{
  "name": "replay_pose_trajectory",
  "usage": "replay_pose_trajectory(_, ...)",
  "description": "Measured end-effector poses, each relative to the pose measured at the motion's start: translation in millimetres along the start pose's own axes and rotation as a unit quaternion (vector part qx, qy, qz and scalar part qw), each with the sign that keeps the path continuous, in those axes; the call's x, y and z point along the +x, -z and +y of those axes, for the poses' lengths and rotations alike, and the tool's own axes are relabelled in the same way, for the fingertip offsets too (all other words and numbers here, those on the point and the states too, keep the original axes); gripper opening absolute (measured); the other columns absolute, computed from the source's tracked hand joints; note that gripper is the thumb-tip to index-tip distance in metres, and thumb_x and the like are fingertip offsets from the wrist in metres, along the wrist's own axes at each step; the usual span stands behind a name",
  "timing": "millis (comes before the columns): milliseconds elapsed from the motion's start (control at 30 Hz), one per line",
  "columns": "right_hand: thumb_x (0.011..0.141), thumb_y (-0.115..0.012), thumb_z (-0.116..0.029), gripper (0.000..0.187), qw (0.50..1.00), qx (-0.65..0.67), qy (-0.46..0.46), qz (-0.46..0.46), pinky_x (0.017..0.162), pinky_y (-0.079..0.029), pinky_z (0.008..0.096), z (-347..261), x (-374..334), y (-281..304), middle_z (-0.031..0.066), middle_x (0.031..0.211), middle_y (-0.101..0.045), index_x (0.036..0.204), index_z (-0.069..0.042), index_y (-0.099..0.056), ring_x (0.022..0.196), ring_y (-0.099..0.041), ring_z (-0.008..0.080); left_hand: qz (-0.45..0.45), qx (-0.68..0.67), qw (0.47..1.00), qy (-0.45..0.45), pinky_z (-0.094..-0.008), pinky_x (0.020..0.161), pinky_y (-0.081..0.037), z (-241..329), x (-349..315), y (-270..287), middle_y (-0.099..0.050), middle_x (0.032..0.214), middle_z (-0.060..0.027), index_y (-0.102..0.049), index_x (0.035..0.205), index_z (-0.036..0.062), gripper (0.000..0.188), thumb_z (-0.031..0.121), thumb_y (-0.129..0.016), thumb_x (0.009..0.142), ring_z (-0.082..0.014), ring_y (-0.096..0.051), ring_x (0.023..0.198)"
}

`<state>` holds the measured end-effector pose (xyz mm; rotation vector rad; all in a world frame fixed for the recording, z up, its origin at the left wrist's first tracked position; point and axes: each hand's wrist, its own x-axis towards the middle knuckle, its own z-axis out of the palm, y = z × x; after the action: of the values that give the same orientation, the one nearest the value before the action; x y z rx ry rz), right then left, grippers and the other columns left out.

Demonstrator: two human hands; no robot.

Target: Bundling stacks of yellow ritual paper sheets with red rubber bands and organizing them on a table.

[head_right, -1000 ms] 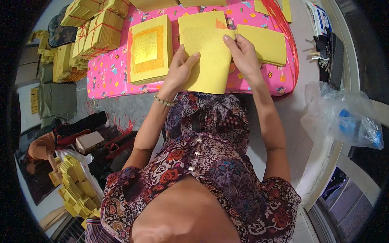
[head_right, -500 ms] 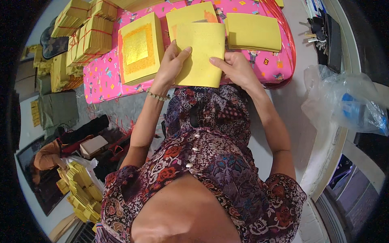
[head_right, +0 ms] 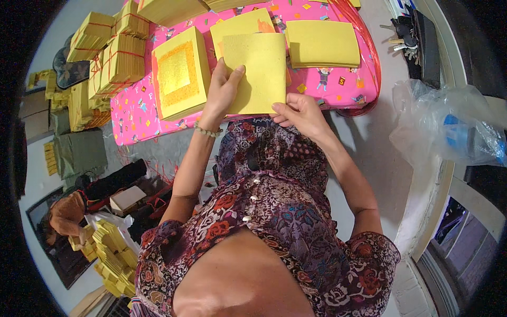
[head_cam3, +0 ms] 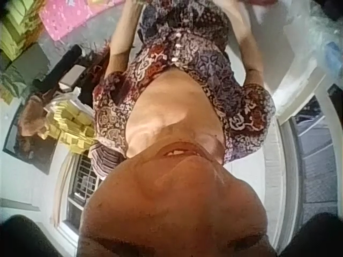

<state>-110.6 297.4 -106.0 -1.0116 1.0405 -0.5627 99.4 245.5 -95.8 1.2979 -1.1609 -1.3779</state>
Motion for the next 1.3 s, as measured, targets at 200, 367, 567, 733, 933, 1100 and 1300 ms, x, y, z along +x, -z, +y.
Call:
replay_pose_trajectory(200,0.096,-0.059,-0.026,0.031,0.994,0.035,0.055,0.09,0.067,-0.056,0.0249,-25,0,13,0.0085,0.103,-0.068,0.117,-0.002,-0.06,0.081,-0.067,0.0131,-0.048,0.109,0.99,-0.077,-0.0293,0.064,-0.043,3,-10,7,-0.055,0.084,-0.005,-0.045,0.118,-0.003,0.029,0.015,-0.054,0.097,-0.0096,-0.05,0.077)
replay_pose_trajectory(367,0.096,-0.06,-0.022,0.031,0.987,0.096,0.095,0.085,0.064,-0.058,0.024,-19,6,27,0.0077,0.099,-0.069,0.118,-0.001,-0.06,0.082,-0.068,0.0109,-0.121,0.116,0.982,-0.084,-0.0313,0.064,-0.043,20,-21,0,-0.054,0.081,-0.0089,-0.044,0.119,-0.0045,0.035,0.018,-0.057,0.096,-0.0115,-0.049,0.076)
replay_pose_trajectory(567,0.093,-0.064,-0.024,0.024,0.995,0.025,0.08,0.052,0.062,-0.054,0.0207,-16,-6,36,0.0014,0.091,-0.067,0.106,-0.004,-0.062,0.077,-0.064,0.0064,-0.219,0.231,0.946,-0.064,-0.032,0.07,-0.046,13,-23,15,-0.059,0.09,-0.0113,-0.037,0.132,-0.0073,0.048,0.021,-0.056,0.097,-0.0138,-0.054,0.081)
replay_pose_trajectory(733,0.094,-0.063,-0.018,0.017,0.991,0.032,0.112,0.064,0.061,-0.051,0.0192,-18,-11,52,0.0,0.09,-0.065,0.104,-0.004,-0.06,0.077,-0.061,0.0038,-0.306,0.073,0.948,0.048,-0.0269,0.073,-0.047,28,3,-1,-0.062,0.093,-0.0075,-0.045,0.129,-0.0043,0.049,0.023,-0.064,0.093,-0.0116,-0.057,0.084)
replay_pose_trajectory(933,0.095,-0.06,-0.013,0.015,0.958,0.081,0.172,0.214,0.059,-0.049,0.0188,-50,1,84,0.0016,0.093,-0.065,0.105,-0.002,-0.058,0.074,-0.06,0.0042,-0.272,0.13,0.951,-0.062,-0.0266,0.076,-0.05,44,96,-20,-0.065,0.097,-0.0076,-0.053,0.112,-0.0006,0.049,0.025,-0.08,0.08,-0.0134,-0.062,0.088)
replay_pose_trajectory(1100,0.095,-0.061,-0.017,0.021,0.916,-0.058,0.183,0.353,0.061,-0.049,0.0205,-25,29,144,0.0052,0.091,-0.068,0.106,0.001,-0.057,0.078,-0.065,0.0098,-0.218,0.149,0.964,-0.03,-0.0246,0.072,-0.049,50,146,-67,-0.064,0.093,-0.0073,-0.054,0.11,0.0024,0.052,0.026,-0.084,0.075,-0.0125,-0.062,0.083)
replay_pose_trajectory(1300,0.086,-0.068,-0.029,0.038,0.875,-0.171,0.159,0.425,0.075,-0.05,0.0376,21,60,166,0.0176,0.091,-0.068,0.102,0.004,-0.059,0.085,-0.066,0.0252,-0.149,0.2,0.968,0.021,-0.0307,0.074,-0.053,-5,176,-82,-0.066,0.094,-0.0109,-0.057,0.103,0.0035,0.056,0.03,-0.089,0.066,-0.019,-0.066,0.085)
